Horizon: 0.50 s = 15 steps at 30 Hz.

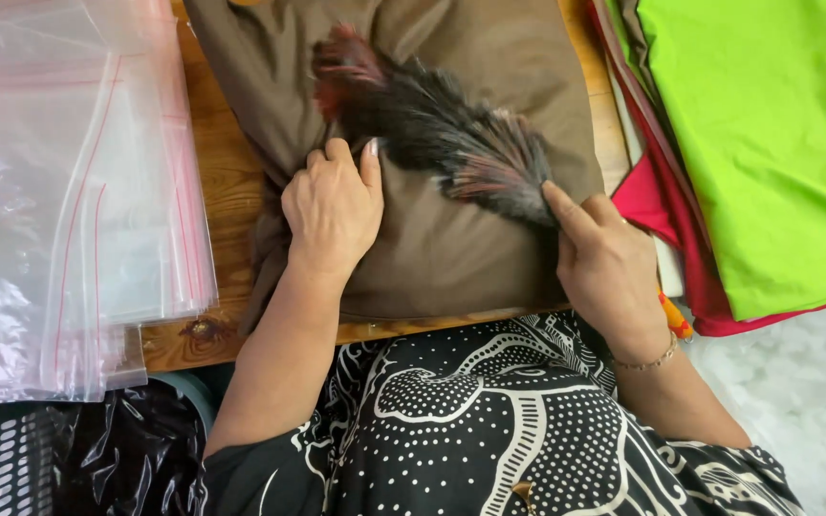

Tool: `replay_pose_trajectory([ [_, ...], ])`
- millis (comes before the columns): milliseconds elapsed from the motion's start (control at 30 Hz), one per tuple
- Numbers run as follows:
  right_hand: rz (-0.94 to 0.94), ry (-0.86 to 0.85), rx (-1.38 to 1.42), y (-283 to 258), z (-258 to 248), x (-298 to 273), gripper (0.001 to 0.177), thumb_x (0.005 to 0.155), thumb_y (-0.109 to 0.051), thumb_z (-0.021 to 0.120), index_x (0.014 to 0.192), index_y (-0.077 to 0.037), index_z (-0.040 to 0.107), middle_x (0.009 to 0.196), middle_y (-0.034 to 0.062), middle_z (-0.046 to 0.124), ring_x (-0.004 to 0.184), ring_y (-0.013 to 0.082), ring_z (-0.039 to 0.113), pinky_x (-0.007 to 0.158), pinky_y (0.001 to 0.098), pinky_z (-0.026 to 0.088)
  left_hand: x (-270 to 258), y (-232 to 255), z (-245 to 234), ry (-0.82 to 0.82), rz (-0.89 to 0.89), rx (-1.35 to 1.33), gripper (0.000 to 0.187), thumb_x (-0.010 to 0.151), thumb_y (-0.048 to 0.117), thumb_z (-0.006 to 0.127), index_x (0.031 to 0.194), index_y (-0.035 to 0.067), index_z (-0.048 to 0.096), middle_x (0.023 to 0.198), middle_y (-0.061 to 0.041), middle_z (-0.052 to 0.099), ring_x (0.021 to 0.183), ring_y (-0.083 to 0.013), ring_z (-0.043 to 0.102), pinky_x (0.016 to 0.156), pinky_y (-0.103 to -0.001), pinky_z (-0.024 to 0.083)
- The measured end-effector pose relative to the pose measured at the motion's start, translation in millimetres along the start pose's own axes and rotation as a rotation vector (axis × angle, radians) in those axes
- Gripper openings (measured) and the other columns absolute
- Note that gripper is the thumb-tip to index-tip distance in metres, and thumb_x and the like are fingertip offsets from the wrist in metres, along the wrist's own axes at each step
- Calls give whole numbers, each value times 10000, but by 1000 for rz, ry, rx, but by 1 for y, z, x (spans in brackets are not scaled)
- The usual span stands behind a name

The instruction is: A person uses a feather duster to clean a brown pillow on a wooden workbench.

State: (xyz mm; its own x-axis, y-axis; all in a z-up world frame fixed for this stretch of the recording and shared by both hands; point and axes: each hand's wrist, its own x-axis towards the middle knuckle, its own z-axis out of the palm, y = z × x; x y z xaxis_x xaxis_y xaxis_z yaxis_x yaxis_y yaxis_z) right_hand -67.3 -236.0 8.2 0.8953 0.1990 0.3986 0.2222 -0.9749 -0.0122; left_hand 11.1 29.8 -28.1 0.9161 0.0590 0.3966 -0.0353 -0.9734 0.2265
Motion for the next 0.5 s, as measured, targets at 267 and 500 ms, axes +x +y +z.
replay_pose_trajectory([
  [267,435,-446,97,0,-16,40,796,804,-655,548,1366,-96,472,1101,150,491,804,509,610,728,563,491,12,5,-80,-636,56,-329,850,791,435,671,1396,-39,309,1099,-266,451,1075,-580,474,982,-607,351],
  [500,3,-92,-176,24,8,50,228,723,-283,696,924,-216,611,847,-15,502,630,296,628,535,408,499,-2,3,-54,-604,164,-138,142,918,138,491,915,-1,518,652,-152,573,683,-398,640,669,-472,514],
])
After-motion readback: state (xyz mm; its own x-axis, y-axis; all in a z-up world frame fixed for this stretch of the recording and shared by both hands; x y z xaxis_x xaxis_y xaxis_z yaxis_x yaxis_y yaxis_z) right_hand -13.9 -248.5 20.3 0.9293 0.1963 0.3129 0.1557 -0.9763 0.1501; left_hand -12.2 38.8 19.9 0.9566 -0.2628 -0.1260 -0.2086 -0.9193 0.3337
